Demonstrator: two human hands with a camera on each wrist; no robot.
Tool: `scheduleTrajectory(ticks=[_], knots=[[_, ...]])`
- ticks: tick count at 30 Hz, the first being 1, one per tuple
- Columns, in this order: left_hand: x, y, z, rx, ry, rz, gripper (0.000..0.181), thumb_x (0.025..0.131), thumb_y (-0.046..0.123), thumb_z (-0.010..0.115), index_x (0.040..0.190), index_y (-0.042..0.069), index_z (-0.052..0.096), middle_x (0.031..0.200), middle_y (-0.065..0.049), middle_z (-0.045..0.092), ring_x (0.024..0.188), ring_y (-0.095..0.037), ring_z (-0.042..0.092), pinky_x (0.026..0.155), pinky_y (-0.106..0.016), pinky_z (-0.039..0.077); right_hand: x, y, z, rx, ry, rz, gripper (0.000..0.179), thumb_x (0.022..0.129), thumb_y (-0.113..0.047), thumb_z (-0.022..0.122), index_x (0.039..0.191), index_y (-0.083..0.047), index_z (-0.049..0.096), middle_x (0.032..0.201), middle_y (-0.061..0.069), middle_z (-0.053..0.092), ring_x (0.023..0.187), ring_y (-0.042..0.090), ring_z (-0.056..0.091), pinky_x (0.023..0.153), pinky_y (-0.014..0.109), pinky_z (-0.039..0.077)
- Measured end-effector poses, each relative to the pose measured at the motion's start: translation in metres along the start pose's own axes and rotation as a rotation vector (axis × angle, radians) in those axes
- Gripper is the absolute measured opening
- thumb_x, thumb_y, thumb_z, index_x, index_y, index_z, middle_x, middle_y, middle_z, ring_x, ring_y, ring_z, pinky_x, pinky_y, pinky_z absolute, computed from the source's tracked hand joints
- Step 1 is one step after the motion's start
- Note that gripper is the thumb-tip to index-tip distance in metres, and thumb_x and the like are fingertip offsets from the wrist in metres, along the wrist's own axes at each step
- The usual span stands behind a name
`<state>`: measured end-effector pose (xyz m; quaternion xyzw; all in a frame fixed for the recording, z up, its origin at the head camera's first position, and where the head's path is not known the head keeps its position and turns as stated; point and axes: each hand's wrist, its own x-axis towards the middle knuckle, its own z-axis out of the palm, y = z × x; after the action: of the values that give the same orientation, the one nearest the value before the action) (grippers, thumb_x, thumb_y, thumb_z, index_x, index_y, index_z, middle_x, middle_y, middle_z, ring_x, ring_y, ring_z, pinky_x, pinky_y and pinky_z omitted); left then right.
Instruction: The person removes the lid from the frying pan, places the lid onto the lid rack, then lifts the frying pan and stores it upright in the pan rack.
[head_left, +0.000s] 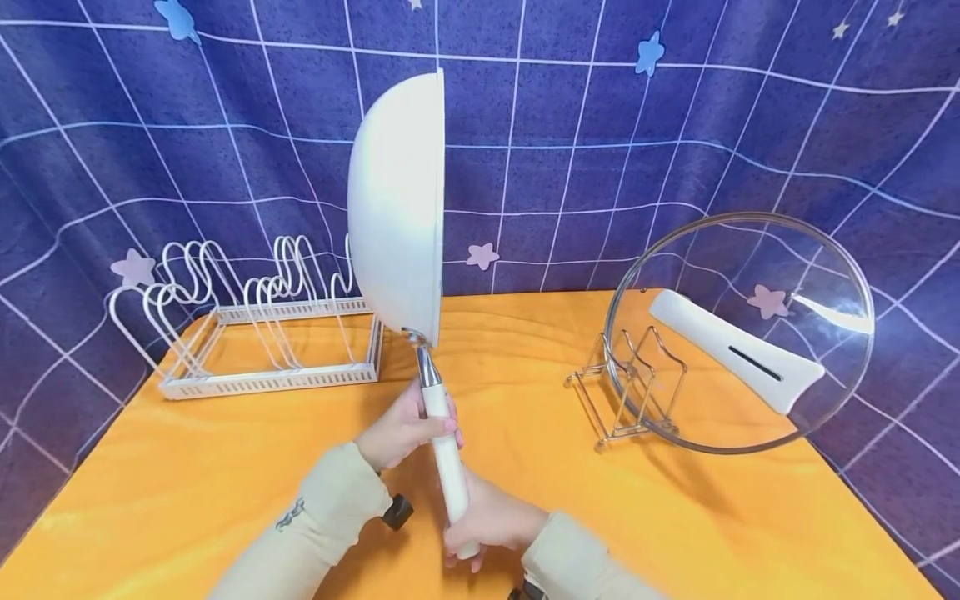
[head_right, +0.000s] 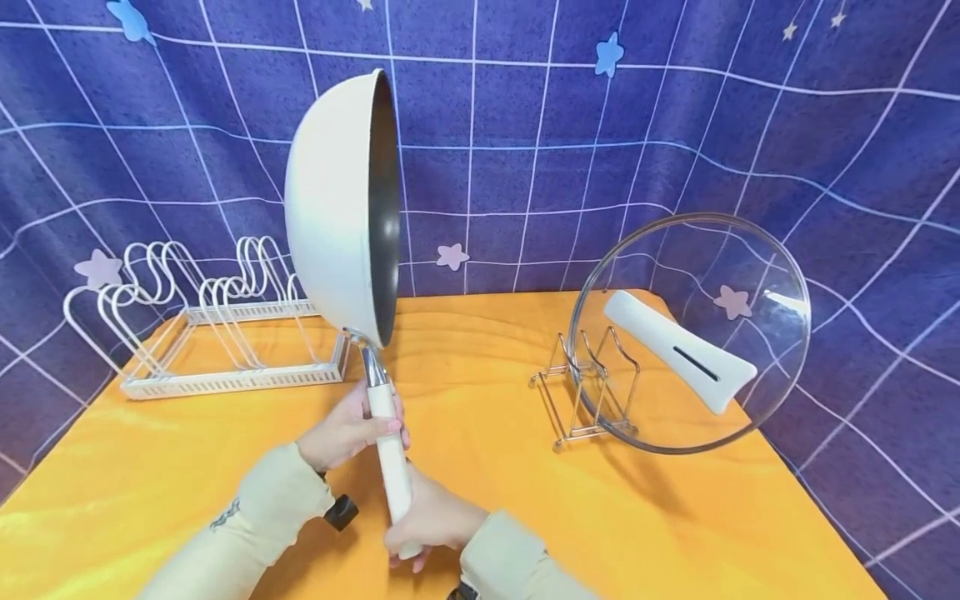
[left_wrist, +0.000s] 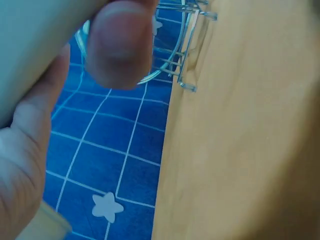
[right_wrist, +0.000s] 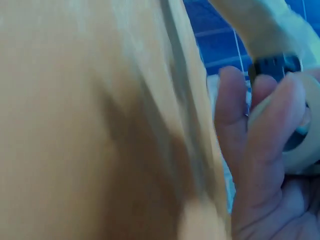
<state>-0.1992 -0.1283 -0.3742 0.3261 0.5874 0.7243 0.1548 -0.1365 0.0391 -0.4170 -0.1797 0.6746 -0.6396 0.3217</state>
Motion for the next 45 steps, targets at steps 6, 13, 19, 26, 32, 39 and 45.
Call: scheduleTrajectory(ticks=[6, 13, 19, 26, 32, 39, 45], knots=[[-0.001, 0.004, 0.004, 0.074, 0.071, -0.016, 0.045, 0.087, -0.012, 0.051, 0.121, -0.002, 0.024, 0.087, -0.004, 0.056, 0.076, -0.016, 0.067, 0.077, -0.034, 0.055, 0.003, -0.002, 0.001, -0.150, 0.148, -0.020, 0.065, 0.061, 0.006, 0.062, 0.121, -0.003, 0.039, 0.069, 0.011, 0.058, 0.046, 0.016, 0.057, 0.033, 0.024, 0.043], [0.003, 0.012, 0.007, 0.101, 0.035, -0.005, 0.045, 0.086, -0.012, 0.053, 0.120, -0.002, 0.025, 0.087, -0.006, 0.056, 0.077, -0.016, 0.065, 0.076, -0.034, 0.055, 0.006, -0.004, 0.003, -0.279, 0.245, -0.056, 0.068, 0.060, 0.003, 0.064, 0.124, 0.003, 0.042, 0.079, 0.009, 0.054, 0.044, 0.015, 0.054, 0.033, 0.026, 0.044], [0.010, 0.022, 0.012, 0.203, 0.052, -0.071, 0.042, 0.084, -0.014, 0.053, 0.115, -0.005, 0.026, 0.085, -0.008, 0.056, 0.073, -0.017, 0.066, 0.072, -0.031, 0.054, 0.006, -0.008, 0.007, -0.123, 0.238, -0.012, 0.053, 0.059, 0.007, 0.060, 0.109, 0.001, 0.045, 0.067, 0.009, 0.054, 0.043, 0.015, 0.052, 0.034, 0.024, 0.042], [0.017, 0.028, 0.008, 0.222, 0.061, -0.073, 0.038, 0.085, -0.014, 0.052, 0.112, -0.005, 0.027, 0.084, -0.008, 0.056, 0.072, -0.016, 0.066, 0.072, -0.030, 0.053, 0.005, -0.021, 0.006, -0.108, 0.240, -0.002, 0.047, 0.059, 0.010, 0.059, 0.103, 0.001, 0.047, 0.060, 0.008, 0.054, 0.042, 0.014, 0.051, 0.032, 0.022, 0.038], [0.025, 0.035, 0.003, 0.224, 0.055, -0.054, 0.034, 0.085, -0.015, 0.050, 0.109, -0.003, 0.029, 0.084, -0.009, 0.057, 0.071, -0.015, 0.066, 0.072, -0.030, 0.053, 0.007, -0.032, 0.002, -0.148, 0.246, -0.020, 0.050, 0.060, 0.009, 0.060, 0.106, 0.001, 0.047, 0.057, 0.008, 0.057, 0.041, 0.013, 0.051, 0.032, 0.021, 0.037], [0.030, 0.043, 0.003, 0.228, 0.062, -0.043, 0.034, 0.084, -0.016, 0.050, 0.108, -0.003, 0.028, 0.083, -0.008, 0.056, 0.070, -0.016, 0.066, 0.069, -0.031, 0.054, 0.010, -0.041, 0.001, -0.168, 0.236, -0.028, 0.049, 0.060, 0.007, 0.062, 0.106, 0.002, 0.046, 0.059, 0.007, 0.055, 0.039, 0.014, 0.049, 0.032, 0.022, 0.039], [0.031, 0.049, 0.007, 0.219, 0.065, -0.033, 0.037, 0.083, -0.016, 0.051, 0.109, -0.001, 0.029, 0.082, -0.008, 0.055, 0.068, -0.017, 0.066, 0.067, -0.031, 0.054, 0.008, -0.045, 0.002, -0.185, 0.246, -0.039, 0.045, 0.059, 0.008, 0.063, 0.101, 0.000, 0.047, 0.062, 0.007, 0.054, 0.040, 0.014, 0.049, 0.032, 0.021, 0.038]])
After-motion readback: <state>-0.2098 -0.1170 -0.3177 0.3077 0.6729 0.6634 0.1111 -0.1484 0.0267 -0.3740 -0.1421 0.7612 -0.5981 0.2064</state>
